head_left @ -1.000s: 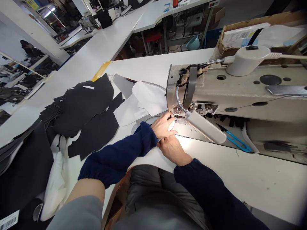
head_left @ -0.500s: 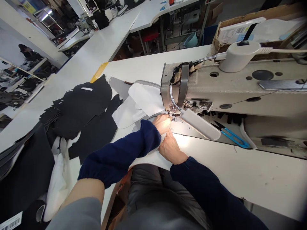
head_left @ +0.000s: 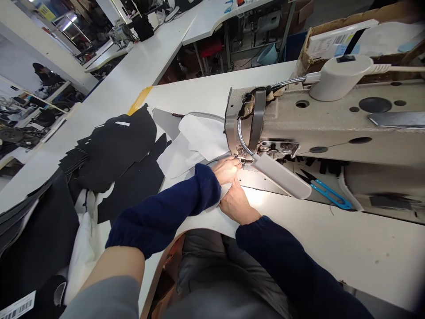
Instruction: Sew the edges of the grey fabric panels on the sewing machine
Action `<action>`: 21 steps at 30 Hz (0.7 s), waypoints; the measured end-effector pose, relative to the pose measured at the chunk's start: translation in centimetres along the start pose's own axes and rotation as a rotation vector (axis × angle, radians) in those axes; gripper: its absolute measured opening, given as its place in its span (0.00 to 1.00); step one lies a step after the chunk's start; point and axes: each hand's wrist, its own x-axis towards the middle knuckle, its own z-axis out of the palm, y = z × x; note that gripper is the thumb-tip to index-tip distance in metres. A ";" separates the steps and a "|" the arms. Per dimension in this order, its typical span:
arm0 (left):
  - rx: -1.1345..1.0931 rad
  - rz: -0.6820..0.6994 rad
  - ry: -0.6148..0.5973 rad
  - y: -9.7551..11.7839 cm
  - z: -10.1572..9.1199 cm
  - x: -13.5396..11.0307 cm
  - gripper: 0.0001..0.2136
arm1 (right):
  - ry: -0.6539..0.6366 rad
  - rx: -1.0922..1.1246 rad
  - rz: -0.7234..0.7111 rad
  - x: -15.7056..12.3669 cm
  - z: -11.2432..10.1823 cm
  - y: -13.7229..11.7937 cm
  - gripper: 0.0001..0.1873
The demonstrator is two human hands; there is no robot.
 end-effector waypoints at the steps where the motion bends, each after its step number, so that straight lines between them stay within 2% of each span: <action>1: 0.000 0.022 0.000 -0.4 0.1 0.0 0.08 | 0.017 -0.110 -0.009 -0.1 -0.1 -0.1 0.22; 5: 0.017 0.023 0.046 -1.1 0.1 -0.4 0.08 | 0.110 -0.616 -0.081 -0.4 0.1 0.0 0.23; 7: 0.028 -0.022 0.083 -1.2 0.1 -0.5 0.09 | 0.136 -0.759 -0.111 -0.4 0.3 0.2 0.26; 16: -0.092 -0.071 0.128 -2.1 1.3 0.1 0.11 | 0.150 -0.757 -0.103 -0.5 0.3 0.2 0.30; 21: -0.103 -0.104 0.153 -2.0 1.6 0.1 0.10 | 0.168 -0.750 -0.112 -0.5 0.4 0.5 0.28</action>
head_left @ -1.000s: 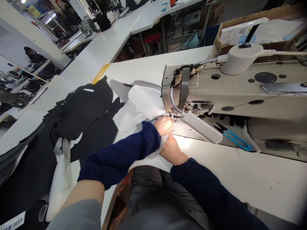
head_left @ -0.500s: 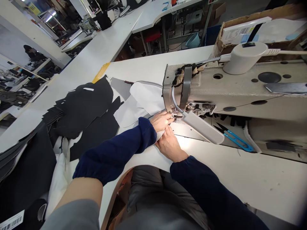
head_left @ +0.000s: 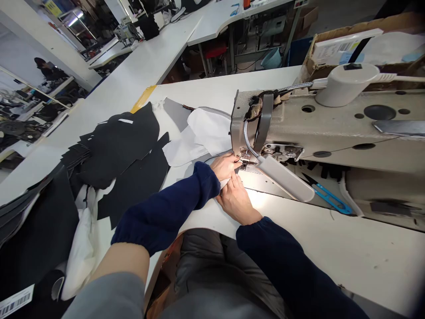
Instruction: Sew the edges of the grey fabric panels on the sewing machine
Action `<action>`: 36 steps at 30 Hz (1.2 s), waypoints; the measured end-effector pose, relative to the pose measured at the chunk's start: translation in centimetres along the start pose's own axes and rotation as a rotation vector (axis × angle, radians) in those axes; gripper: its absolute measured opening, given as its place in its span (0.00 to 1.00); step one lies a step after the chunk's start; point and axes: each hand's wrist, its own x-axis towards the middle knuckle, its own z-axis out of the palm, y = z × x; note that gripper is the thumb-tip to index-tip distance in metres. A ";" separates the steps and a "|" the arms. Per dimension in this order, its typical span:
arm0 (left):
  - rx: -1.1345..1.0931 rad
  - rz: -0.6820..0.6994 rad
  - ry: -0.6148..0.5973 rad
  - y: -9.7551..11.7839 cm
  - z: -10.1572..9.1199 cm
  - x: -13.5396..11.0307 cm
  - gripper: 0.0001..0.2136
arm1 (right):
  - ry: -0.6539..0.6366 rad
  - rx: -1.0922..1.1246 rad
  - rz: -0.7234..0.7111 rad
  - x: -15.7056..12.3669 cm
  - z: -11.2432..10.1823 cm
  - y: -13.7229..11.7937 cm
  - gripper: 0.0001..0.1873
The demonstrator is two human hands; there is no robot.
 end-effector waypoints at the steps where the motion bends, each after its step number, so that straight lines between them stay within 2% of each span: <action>1: 0.003 -0.009 -0.001 0.1 0.0 0.0 0.09 | 0.008 0.001 0.000 0.0 0.0 0.0 0.28; 7: -0.021 -0.034 -0.001 0.3 -0.1 0.2 0.08 | 0.025 0.018 0.003 -0.1 -0.3 0.0 0.28; 13: -0.005 -0.012 -0.006 0.4 -0.4 -0.5 0.11 | 0.004 -0.037 -0.047 -0.2 -0.6 -0.1 0.24; 17: -0.012 -0.102 0.050 0.8 0.1 -0.7 0.12 | 0.022 -0.041 -0.079 -0.5 -0.5 0.1 0.19; 21: -0.023 -0.182 0.116 1.0 0.9 -0.6 0.12 | 0.067 0.048 -0.111 -1.5 -1.0 0.1 0.16; 30: -0.028 -0.188 0.183 1.0 1.7 -0.4 0.13 | 0.225 0.128 -0.069 -4.1 -2.5 -0.4 0.15; 33: -0.071 -0.186 0.192 1.0 1.7 -2.1 0.13 | 0.277 0.170 -0.041 -4.9 -3.3 -0.1 0.13; 36: -0.168 -0.213 0.180 0.8 1.1 -6.3 0.12 | 0.324 0.228 0.026 -6.0 -3.9 0.4 0.13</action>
